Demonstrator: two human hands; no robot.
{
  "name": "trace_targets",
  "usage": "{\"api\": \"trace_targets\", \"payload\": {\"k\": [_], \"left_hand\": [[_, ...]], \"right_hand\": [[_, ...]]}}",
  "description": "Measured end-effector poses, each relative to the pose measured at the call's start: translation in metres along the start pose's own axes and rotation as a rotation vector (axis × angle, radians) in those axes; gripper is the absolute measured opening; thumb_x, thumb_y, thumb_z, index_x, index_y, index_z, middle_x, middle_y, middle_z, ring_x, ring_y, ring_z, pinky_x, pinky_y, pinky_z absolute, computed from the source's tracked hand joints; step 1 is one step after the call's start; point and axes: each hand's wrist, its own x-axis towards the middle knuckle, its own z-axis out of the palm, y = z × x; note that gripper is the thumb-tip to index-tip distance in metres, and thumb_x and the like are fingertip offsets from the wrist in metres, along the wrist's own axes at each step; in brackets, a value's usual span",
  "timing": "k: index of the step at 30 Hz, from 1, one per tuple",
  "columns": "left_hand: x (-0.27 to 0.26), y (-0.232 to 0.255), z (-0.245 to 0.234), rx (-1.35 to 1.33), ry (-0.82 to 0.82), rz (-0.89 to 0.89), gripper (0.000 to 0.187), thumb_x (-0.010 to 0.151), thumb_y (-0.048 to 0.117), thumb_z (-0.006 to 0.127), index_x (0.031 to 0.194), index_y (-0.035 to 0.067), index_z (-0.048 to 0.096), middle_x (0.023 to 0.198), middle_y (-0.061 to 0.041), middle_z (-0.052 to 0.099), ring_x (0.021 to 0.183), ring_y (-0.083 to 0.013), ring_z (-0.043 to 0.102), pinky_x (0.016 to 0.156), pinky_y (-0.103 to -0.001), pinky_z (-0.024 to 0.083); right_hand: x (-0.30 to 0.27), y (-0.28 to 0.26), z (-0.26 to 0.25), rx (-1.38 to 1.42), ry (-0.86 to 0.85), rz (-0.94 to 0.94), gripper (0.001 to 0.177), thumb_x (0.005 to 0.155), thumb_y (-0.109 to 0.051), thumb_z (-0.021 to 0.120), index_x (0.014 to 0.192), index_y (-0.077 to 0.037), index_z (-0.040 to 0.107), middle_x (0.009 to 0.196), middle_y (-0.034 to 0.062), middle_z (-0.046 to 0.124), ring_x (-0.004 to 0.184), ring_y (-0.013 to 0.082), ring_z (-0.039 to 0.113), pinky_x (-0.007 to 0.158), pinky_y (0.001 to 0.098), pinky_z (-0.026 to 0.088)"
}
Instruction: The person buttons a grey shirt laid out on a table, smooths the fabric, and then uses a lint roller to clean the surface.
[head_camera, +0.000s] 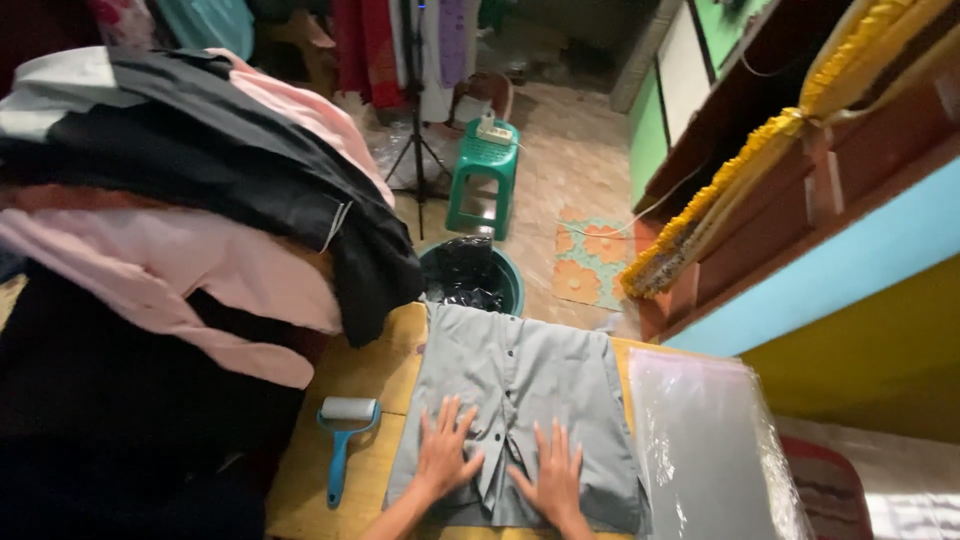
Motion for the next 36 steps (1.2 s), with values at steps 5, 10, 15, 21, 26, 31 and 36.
{"api": "trace_targets", "payload": {"k": [5, 10, 15, 21, 26, 31, 36], "left_hand": [[-0.067, -0.011, 0.026, 0.217, 0.102, -0.035, 0.101, 0.07, 0.071, 0.069, 0.155, 0.028, 0.038, 0.167, -0.017, 0.024, 0.153, -0.0381, 0.022, 0.113, -0.074, 0.017], [-0.088, -0.019, 0.027, 0.241, -0.157, -0.245, 0.087, 0.082, 0.075, 0.06, 0.153, 0.031, 0.037, 0.168, -0.011, 0.017, 0.154, -0.0332, 0.016, 0.113, -0.077, 0.017], [-0.082, -0.022, 0.013, -0.023, -0.109, -0.417, 0.079, 0.084, 0.067, 0.059, 0.153, 0.031, 0.043, 0.168, -0.011, 0.022, 0.156, -0.0344, 0.016, 0.116, -0.074, 0.014], [-0.091, -0.039, 0.013, 0.085, -0.075, -0.608, 0.093, 0.077, 0.073, 0.062, 0.157, 0.033, 0.036, 0.163, -0.013, 0.035, 0.147, -0.0336, 0.038, 0.108, -0.058, 0.04], [-0.102, -0.026, -0.013, -0.027, -0.132, -0.434, 0.092, 0.07, 0.059, 0.07, 0.152, 0.032, 0.041, 0.167, -0.018, 0.022, 0.153, -0.0389, 0.023, 0.112, -0.072, 0.025], [-0.122, -0.029, -0.001, -0.026, -0.11, -0.245, 0.09, 0.055, 0.033, 0.075, 0.142, 0.036, 0.054, 0.169, -0.006, 0.022, 0.156, -0.0299, 0.02, 0.113, -0.073, 0.021], [-0.118, -0.045, 0.01, -0.041, 0.066, -0.154, 0.041, 0.072, 0.023, 0.078, 0.112, 0.033, 0.074, 0.118, 0.01, 0.072, 0.123, -0.0223, 0.058, 0.113, -0.071, 0.025]], "right_hand": [[-0.066, 0.024, 0.046, -0.083, 0.248, 0.08, 0.092, 0.07, -0.078, 0.068, 0.148, -0.033, 0.048, 0.158, 0.0053, 0.046, 0.145, 0.0271, 0.045, 0.114, 0.059, 0.036], [-0.086, 0.054, 0.067, -0.066, 0.235, 0.223, 0.07, 0.057, -0.053, 0.076, 0.125, -0.043, 0.064, 0.148, -0.0036, 0.055, 0.138, 0.0197, 0.05, 0.12, 0.0621, 0.033], [-0.066, 0.066, 0.026, 0.378, 0.272, 0.089, 0.04, 0.087, -0.014, 0.063, 0.125, -0.02, 0.073, 0.086, 0.0068, 0.074, 0.078, 0.031, 0.062, 0.078, 0.0407, 0.051], [-0.032, 0.067, -0.032, 0.371, 0.262, -0.079, 0.033, 0.095, -0.039, 0.066, 0.121, -0.018, 0.069, 0.071, 0.0026, 0.067, 0.065, 0.0265, 0.061, 0.074, 0.0386, 0.05], [-0.039, 0.075, -0.045, 0.18, -0.39, -0.302, 0.09, 0.078, -0.049, 0.084, 0.151, -0.022, 0.039, 0.113, 0.0058, 0.058, 0.098, 0.0321, 0.059, 0.089, 0.0413, 0.041], [-0.04, 0.082, -0.034, 0.06, -0.462, -0.347, 0.065, 0.081, -0.023, 0.079, 0.139, -0.029, 0.05, 0.115, 0.0055, 0.052, 0.093, 0.0309, 0.057, 0.086, 0.0418, 0.04], [-0.037, 0.072, -0.043, 0.197, -0.334, -0.237, 0.021, 0.095, -0.033, 0.055, 0.099, -0.021, 0.073, 0.09, -0.0023, 0.066, 0.081, 0.0218, 0.062, 0.077, 0.0397, 0.039]]}}
